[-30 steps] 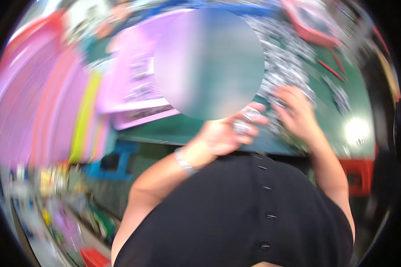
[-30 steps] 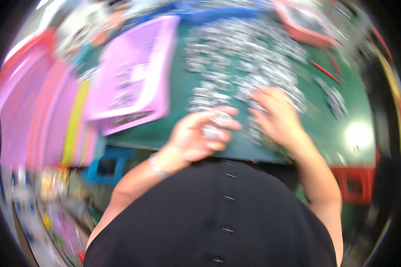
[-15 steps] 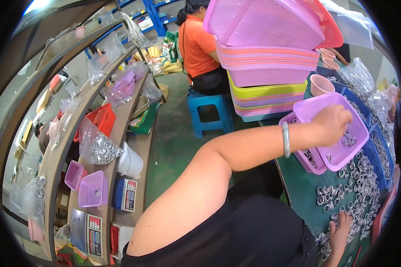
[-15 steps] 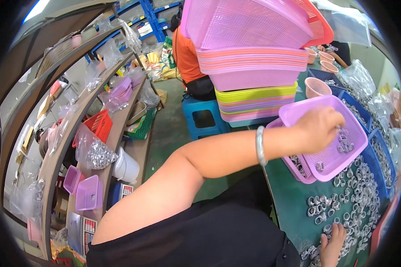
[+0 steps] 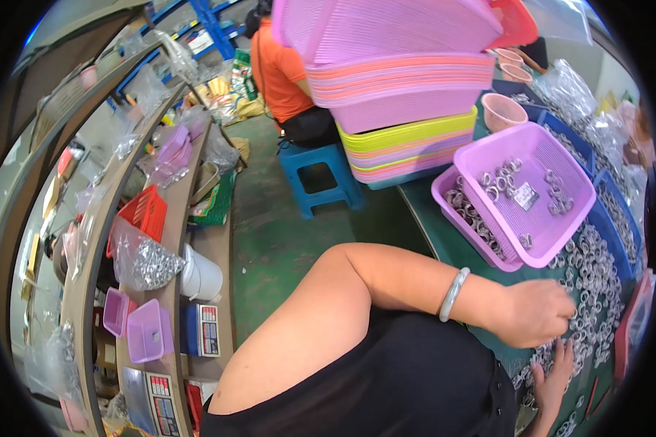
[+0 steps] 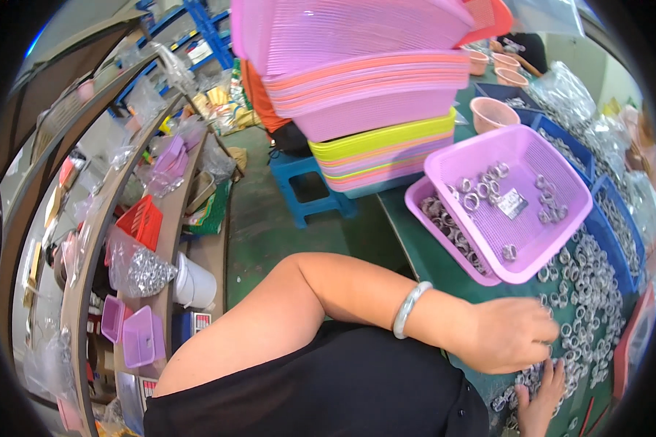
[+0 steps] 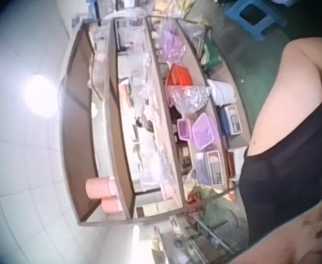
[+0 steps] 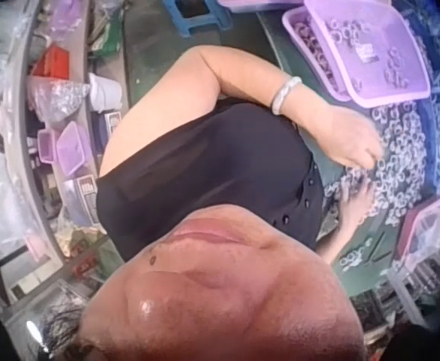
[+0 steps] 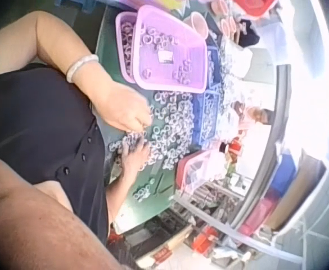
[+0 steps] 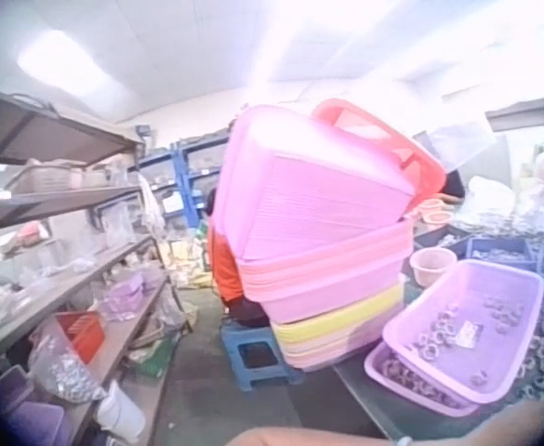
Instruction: The person assembles small metal and plastic ring-like components at a workbench, picking up individual pieces, fitting them together by hand, and placing completed units into a purple basket.
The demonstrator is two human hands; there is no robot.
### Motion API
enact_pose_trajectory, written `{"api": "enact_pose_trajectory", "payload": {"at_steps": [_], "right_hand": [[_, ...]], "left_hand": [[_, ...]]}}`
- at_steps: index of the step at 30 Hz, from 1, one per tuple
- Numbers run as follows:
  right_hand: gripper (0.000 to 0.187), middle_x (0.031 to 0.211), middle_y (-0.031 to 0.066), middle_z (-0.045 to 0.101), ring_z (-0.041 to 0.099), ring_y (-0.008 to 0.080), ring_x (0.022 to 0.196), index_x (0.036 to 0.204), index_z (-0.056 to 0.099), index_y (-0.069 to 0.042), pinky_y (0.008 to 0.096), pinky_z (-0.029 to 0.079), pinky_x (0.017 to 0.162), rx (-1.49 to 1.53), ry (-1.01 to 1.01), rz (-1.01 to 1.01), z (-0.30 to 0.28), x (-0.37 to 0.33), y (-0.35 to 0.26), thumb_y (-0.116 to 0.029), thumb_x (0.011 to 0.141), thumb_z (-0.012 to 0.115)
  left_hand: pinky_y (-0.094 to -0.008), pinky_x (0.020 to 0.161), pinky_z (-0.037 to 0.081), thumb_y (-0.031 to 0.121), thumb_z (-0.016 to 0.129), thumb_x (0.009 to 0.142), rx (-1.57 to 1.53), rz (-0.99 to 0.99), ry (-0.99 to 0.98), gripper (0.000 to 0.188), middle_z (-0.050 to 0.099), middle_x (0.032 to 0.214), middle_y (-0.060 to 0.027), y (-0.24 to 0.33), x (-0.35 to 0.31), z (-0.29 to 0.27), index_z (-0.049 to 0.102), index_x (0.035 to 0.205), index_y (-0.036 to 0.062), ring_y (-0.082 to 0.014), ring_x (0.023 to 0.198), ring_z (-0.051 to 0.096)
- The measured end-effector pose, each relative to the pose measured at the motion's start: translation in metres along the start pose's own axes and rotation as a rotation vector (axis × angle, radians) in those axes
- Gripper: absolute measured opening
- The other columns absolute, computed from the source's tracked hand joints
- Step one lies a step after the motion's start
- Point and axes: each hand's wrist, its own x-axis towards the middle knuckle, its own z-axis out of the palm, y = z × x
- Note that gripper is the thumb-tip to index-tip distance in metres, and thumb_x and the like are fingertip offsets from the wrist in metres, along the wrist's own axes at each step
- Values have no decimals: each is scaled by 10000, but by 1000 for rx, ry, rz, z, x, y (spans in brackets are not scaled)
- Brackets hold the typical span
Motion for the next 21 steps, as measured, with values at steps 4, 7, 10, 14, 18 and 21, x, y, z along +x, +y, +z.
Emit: {"api": "enact_pose_trajectory", "payload": {"at_steps": [4, 7, 10, 14, 18, 21], "right_hand": [[692, 1395, 218, 228, 246, 394, 1266, 1277, 360, -8, 418, 215, 1041, 211, 52, 58, 10, -4, -22, -116, 657, 648], [606, 1362, 211, 301, 313, 377, 1237, 1224, 432, -20, 409, 279, 1011, 307, 98, 73, 5, 14, -44, -143, 680, 671], [590, 1313, 208, 364, 376, 364, 1182, 1197, 448, -4, 411, 321, 979, 245, 140, 4, 4, 15, -51, -186, 689, 687], [568, 1276, 188, 404, 404, 344, 1155, 1173, 465, -13, 415, 326, 964, 268, 199, -165, 11, 13, -55, -205, 687, 686], [550, 1240, 154, 445, 420, 302, 1145, 1164, 478, -45, 407, 326, 927, 291, 186, -239, 12, 3, -53, -223, 687, 684], [530, 1221, 166, 459, 433, 311, 1119, 1154, 496, -45, 407, 329, 925, 261, 254, -52, 10, -5, -46, -235, 695, 683]], "left_hand": [[-416, 765, 438, 162, 653, 601, -174, -398, -457, 237, 517, 894, -169, -15, -17, 34, 602, 774, 8, -334, 897, 519], [-430, 712, 424, 168, 688, 569, 53, -352, -274, 266, 523, 885, -152, -43, -30, 47, 586, 770, 28, -329, 854, 505], [-476, 912, 331, 264, 670, 698, 184, -494, -358, 529, 409, 1224, -216, -58, -30, 55, 499, 1145, 38, -379, 1137, 388], [-500, 984, 243, 336, 591, 782, 302, -508, -439, 564, 322, 1322, -233, -81, -34, 79, 434, 1252, 67, -391, 1222, 310], [-520, 1015, 199, 291, 545, 816, 101, -555, -551, 492, 342, 1318, -221, -77, -25, 80, 449, 1243, 68, -373, 1249, 287], [-442, 1000, 266, 242, 546, 823, 15, -478, -575, 422, 382, 1294, -223, -68, -34, 77, 496, 1208, 76, -376, 1215, 345]]}}
